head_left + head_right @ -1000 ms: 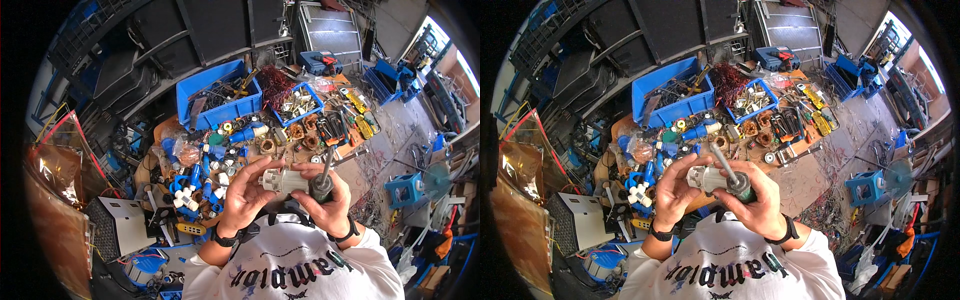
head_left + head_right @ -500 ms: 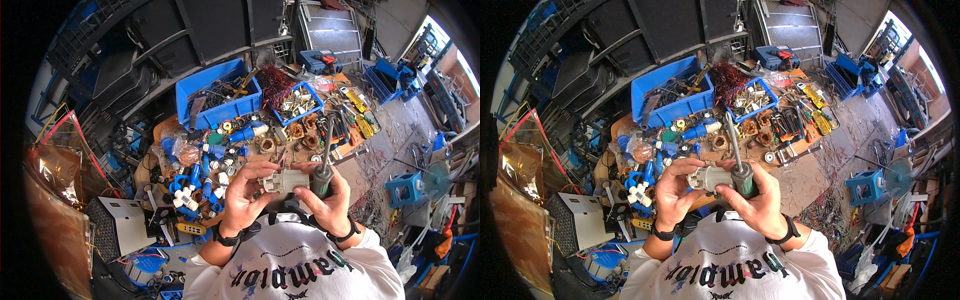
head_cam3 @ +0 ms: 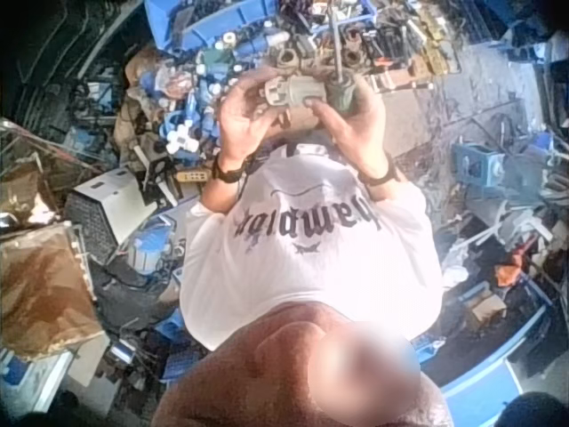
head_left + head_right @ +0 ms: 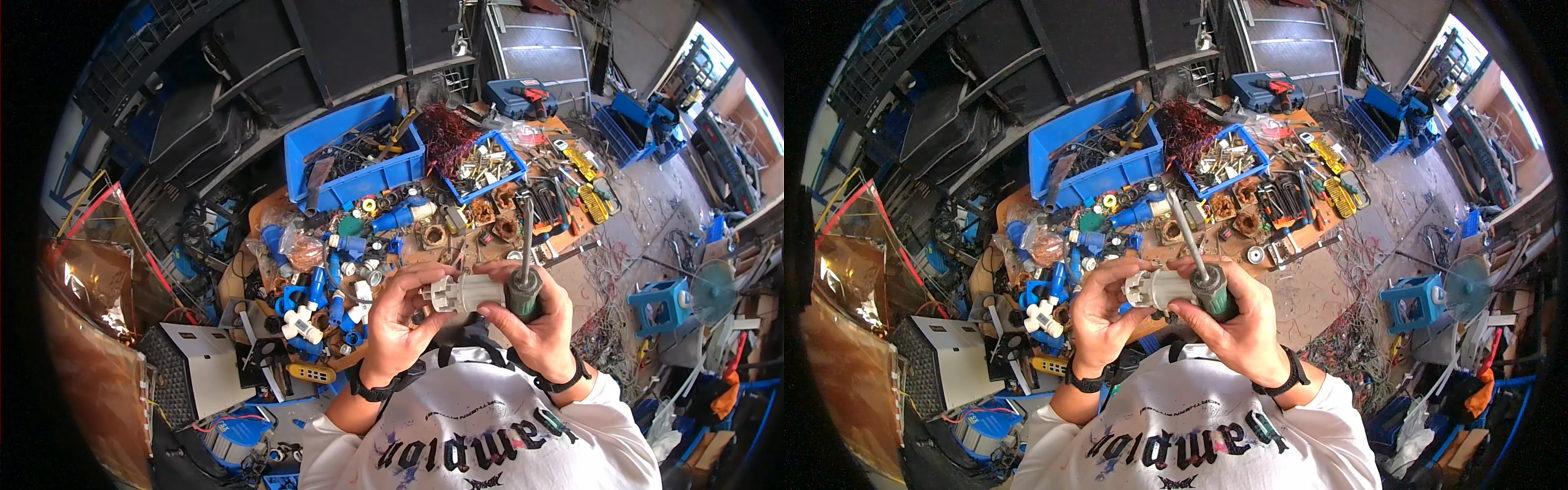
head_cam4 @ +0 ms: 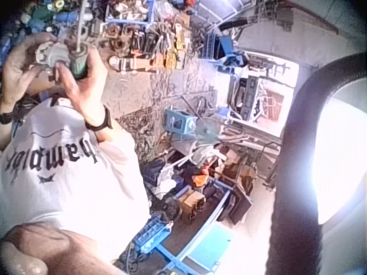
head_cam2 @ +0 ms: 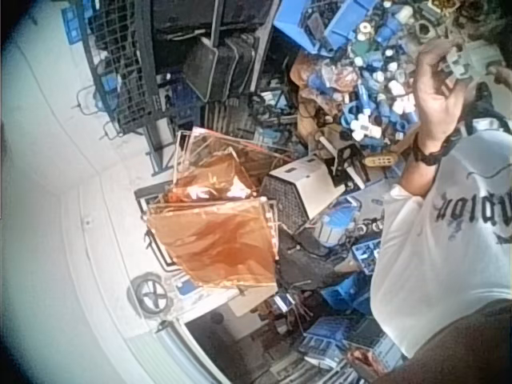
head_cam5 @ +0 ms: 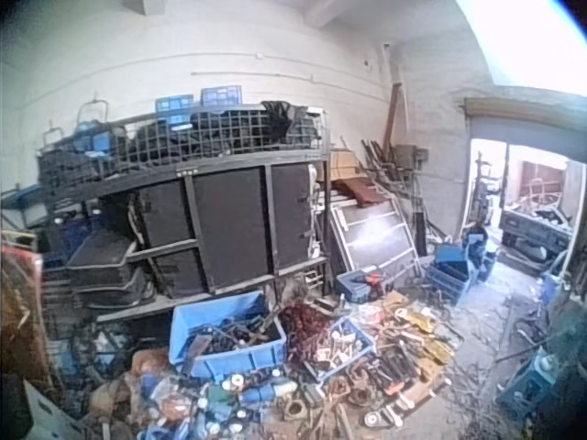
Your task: The person uses a screwdriver to disassemble and reassemble white plastic plumbing fittings. They separate the components, manipulate the internal parts, and then screw the pieces back together. The person handles multiple fittings, repeating the process of taking them apart and putting them back together in a workshop environment.
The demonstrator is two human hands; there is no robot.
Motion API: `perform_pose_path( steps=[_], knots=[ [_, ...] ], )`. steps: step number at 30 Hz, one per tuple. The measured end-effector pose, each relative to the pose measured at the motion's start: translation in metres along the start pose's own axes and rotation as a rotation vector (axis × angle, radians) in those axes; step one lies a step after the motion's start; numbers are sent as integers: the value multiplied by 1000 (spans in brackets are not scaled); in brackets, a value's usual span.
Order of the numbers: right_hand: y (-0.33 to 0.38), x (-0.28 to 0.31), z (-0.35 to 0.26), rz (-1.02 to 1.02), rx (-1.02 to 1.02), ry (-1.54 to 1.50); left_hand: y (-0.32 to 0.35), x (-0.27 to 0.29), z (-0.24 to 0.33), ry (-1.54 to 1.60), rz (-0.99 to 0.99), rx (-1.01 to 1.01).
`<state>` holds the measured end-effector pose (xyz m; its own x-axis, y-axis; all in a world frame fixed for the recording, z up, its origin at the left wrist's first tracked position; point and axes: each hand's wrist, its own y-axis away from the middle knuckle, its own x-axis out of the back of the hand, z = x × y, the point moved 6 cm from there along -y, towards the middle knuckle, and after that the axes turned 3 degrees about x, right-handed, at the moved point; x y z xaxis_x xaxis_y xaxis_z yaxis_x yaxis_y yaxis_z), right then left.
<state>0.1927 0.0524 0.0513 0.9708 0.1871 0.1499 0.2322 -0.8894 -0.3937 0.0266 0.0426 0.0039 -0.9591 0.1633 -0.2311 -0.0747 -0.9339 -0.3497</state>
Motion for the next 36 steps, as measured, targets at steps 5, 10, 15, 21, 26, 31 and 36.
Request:
perform_pose_path(
  steps=[5, 10, 15, 21, 26, 31, 36],
  knots=[
    [0, 2, -6, -20, 67, 79, 0, 1, 0, -39, -16, -49],
    [1, 3, -8, -37, 142, 102, 7, 3, -7, 1, 11, 59],
    [5, 4, -8, -50, 183, 150, 9, 4, -7, -44, 19, 66],
    [6, 3, -12, -67, 228, 161, 8, -1, -1, -50, -27, 3],
    [8, 4, -18, -82, 290, 177, 8, -6, 1, 118, -88, 70],
    [13, 7, -12, -43, 245, 105, 8, -5, 6, 223, -135, 51],
    [14, 7, -10, 20, 157, 27, 8, -3, 8, 161, -106, -7]
  ],
)
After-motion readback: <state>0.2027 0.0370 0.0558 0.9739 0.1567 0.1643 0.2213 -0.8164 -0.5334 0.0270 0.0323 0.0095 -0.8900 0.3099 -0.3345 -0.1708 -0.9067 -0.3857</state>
